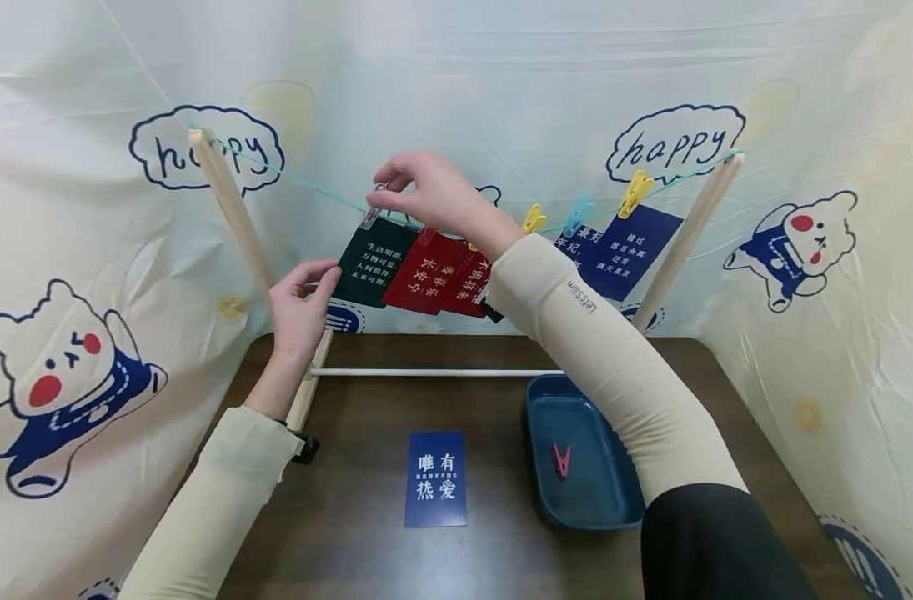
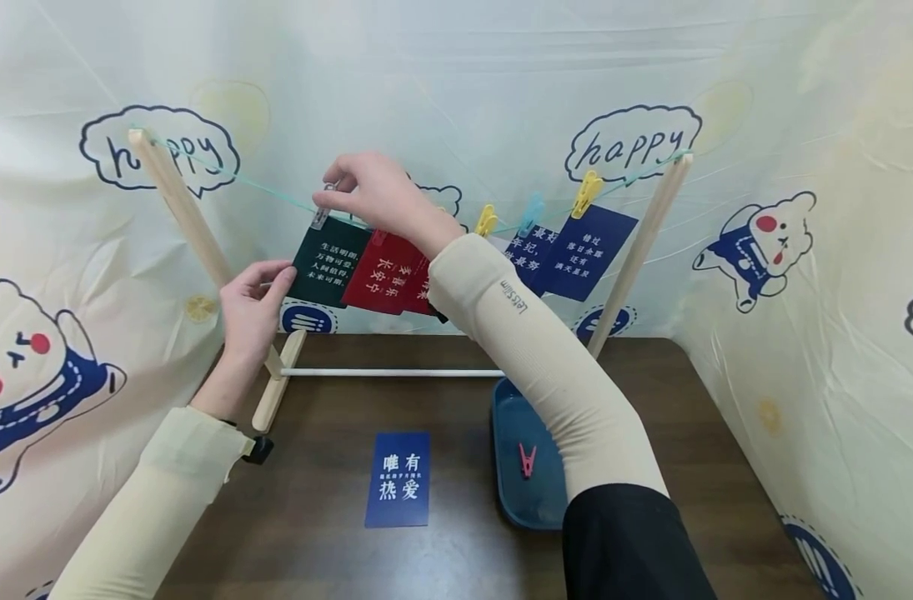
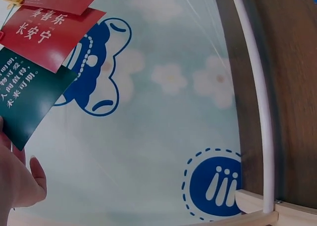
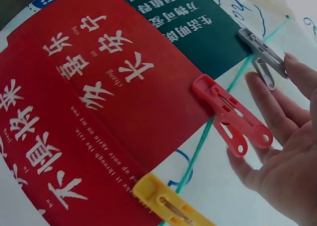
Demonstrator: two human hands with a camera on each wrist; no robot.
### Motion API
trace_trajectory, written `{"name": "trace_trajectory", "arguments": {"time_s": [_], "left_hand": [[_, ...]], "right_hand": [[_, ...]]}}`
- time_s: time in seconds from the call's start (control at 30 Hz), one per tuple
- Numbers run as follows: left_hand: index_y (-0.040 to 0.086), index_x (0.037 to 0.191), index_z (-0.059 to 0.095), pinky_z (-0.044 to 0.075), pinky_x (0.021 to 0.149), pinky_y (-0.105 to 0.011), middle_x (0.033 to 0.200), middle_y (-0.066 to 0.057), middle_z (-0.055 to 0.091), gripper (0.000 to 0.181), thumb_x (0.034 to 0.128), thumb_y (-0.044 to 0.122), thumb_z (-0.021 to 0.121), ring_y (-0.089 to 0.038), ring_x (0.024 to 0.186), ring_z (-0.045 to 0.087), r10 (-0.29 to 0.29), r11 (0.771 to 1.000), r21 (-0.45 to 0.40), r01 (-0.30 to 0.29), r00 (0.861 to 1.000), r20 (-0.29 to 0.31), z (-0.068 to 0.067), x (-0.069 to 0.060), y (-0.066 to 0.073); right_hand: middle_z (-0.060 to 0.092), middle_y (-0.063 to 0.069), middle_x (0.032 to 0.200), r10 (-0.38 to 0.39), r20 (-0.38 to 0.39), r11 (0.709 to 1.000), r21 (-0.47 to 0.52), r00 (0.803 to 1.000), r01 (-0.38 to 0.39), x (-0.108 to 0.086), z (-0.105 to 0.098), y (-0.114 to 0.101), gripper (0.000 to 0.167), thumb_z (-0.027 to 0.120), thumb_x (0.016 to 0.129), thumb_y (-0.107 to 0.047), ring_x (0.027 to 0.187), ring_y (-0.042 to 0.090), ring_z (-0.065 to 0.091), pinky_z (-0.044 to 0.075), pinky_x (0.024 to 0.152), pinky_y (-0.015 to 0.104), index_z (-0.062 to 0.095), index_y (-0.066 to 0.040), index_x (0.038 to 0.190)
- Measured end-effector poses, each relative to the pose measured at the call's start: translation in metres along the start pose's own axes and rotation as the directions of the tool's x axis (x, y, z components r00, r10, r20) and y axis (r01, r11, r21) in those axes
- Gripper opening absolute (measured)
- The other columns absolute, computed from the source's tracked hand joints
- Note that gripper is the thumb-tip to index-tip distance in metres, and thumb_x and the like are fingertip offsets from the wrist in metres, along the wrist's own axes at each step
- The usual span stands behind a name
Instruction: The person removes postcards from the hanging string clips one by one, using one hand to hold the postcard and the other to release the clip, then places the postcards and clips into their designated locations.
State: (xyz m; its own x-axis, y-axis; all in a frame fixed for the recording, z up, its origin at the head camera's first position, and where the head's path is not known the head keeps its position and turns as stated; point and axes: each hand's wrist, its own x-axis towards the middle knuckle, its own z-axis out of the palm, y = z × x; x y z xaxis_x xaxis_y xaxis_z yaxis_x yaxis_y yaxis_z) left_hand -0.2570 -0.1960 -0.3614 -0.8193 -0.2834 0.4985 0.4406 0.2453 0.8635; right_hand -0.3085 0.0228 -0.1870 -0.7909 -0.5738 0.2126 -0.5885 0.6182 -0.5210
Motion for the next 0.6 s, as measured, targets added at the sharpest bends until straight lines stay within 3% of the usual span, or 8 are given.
{"name": "trace_trajectory", "arguments": {"time_s": [0.23, 0.4, 0.6], "left_hand": [[0.003, 0.116, 0.077, 0.047, 0.083, -0.023, 0.1, 0.014, 0.073, 0.025, 0.1011, 0.023, 0.071, -0.01, 0.093, 0.06, -0.005, 1.0, -0.004, 0.005, 1.0, 0.002, -0.0025, -0.0008, 0.0028], [0.002, 0.115, 0.077, 0.049, 0.08, -0.022, 0.099, 0.015, 0.072, 0.026, 0.101, 0.023, 0.071, -0.011, 0.09, 0.061, -0.007, 1.0, -0.01, 0.007, 1.0, 0.003, -0.0044, -0.001, 0.003], [0.002, 0.116, 0.077, 0.049, 0.079, -0.021, 0.098, 0.014, 0.073, 0.026, 0.1011, 0.023, 0.071, -0.01, 0.089, 0.061, -0.01, 1.0, 0.0, 0.01, 1.0, -0.007, -0.0065, -0.0011, 0.0044]], "right_hand": [[0.07, 0.0, 0.121, -0.006, -0.004, 0.998, 0.058, 1.0, 0.007, -0.001, 0.0006, 0.0042, 0.037, 0.069, 0.101, -0.035, 0.108, 0.012, 0.06, 0.053, 0.087, 0.024, 0.065, -0.011, 0.13], [0.071, -0.002, 0.116, -0.078, -0.05, 0.997, 0.006, 0.996, 0.078, -0.0019, 0.0028, 0.0058, 0.031, 0.071, 0.1, -0.034, 0.115, 0.009, 0.055, 0.046, 0.094, 0.02, 0.068, -0.012, 0.122], [0.065, 0.0, 0.12, -0.113, -0.139, 0.991, -0.083, 0.984, 0.102, -0.0027, 0.005, 0.007, 0.029, 0.072, 0.099, -0.035, 0.12, 0.01, 0.05, 0.043, 0.093, 0.016, 0.07, -0.014, 0.118]]}}
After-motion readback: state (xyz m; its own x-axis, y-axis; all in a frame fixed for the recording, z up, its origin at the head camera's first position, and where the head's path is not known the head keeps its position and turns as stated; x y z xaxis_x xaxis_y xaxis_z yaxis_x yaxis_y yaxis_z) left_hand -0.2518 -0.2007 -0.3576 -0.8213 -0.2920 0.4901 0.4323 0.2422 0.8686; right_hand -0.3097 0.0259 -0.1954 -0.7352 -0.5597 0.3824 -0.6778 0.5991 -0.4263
